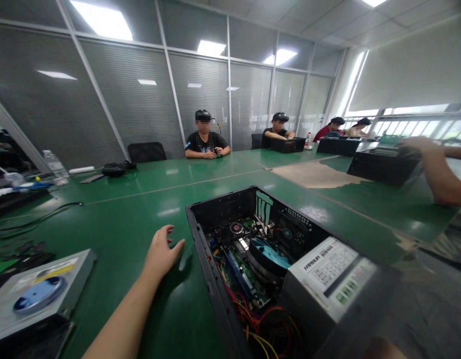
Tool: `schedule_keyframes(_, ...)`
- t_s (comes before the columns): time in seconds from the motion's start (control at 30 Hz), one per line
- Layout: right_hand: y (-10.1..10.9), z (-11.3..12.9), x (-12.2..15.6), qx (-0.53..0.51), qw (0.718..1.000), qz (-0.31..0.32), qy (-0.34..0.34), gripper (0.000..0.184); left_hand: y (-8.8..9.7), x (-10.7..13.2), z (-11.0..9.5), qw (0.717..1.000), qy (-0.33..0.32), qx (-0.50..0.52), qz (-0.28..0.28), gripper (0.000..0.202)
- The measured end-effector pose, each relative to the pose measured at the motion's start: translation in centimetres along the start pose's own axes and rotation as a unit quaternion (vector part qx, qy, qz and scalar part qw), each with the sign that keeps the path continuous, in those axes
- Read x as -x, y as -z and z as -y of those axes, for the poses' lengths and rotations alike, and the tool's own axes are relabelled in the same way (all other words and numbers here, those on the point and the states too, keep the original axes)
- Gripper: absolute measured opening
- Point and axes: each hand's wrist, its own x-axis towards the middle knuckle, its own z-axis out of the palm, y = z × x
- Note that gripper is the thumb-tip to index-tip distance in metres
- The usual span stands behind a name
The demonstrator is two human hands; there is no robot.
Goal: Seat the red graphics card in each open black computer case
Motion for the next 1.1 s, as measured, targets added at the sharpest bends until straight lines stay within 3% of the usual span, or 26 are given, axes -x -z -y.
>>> schedule_keyframes(0.17, -3.2, 0.1, 3.8, -0.04, 0.999, -0.014, -0.026, 0.039, 0.3, 0.2, 0.1, 0.999, 0.011, 0.02, -0.028, 0.054)
schedule_keyframes(0.23, -3.6, 0.9, 2.7, -0.041, 0.999, -0.007, -0.025, 0.038, 0.5, 0.3, 0.3, 0.998, 0.02, 0.025, -0.049, 0.052)
schedule_keyframes(0.3, -3.4, 1.7, -1.6, -0.007, 0.999, 0.005, -0.03, 0.055, 0.5, 0.2, 0.5, 0.997, 0.026, 0.027, -0.066, 0.048)
schedule_keyframes(0.37, -3.0, 2.0, -8.5, 0.022, 0.999, -0.008, -0.026, 0.068, 0.4, 0.1, 0.6, 0.997, 0.023, 0.02, -0.067, 0.046)
schedule_keyframes(0.47, -3.2, 1.8, -20.5, -0.044, 0.996, -0.074, -0.015, 0.064, 0.4, -0.3, 1.0, 0.997, 0.01, -0.011, -0.07, 0.045)
schedule_keyframes(0.53, -4.4, 1.6, -27.0, -0.08, 0.994, -0.074, 0.008, 0.051, 0.5, -0.5, 1.4, 0.996, 0.015, -0.041, -0.081, 0.045)
schedule_keyframes(0.6, -6.5, 1.7, -31.2, -0.108, 0.991, -0.071, 0.031, 0.045, 0.7, -0.6, 1.9, 0.994, 0.025, -0.064, -0.089, 0.045)
schedule_keyframes(0.67, -9.0, 2.2, -33.4, -0.13, 0.987, -0.072, 0.056, 0.047, 0.9, -0.7, 2.3, 0.993, 0.03, -0.074, -0.092, 0.045)
schedule_keyframes(0.77, -12.1, 2.9, -34.2, -0.152, 0.98, -0.077, 0.098, 0.045, 0.7, -0.7, 2.4, 0.993, 0.028, -0.078, -0.082, 0.045)
schedule_keyframes(0.87, -13.2, 3.0, -33.4, -0.161, 0.973, -0.077, 0.144, 0.043, 0.4, -0.8, 2.1, 0.994, 0.022, -0.079, -0.076, 0.044)
schedule_keyframes(0.97, -12.2, 2.3, -30.9, -0.161, 0.967, -0.074, 0.184, 0.041, 0.4, -0.8, 1.8, 0.994, 0.02, -0.074, -0.082, 0.044)
schedule_keyframes(1.1, -8.9, 0.9, -24.6, -0.154, 0.958, -0.044, 0.238, 0.037, 0.7, -0.8, 1.8, 0.995, 0.018, -0.062, -0.076, 0.044)
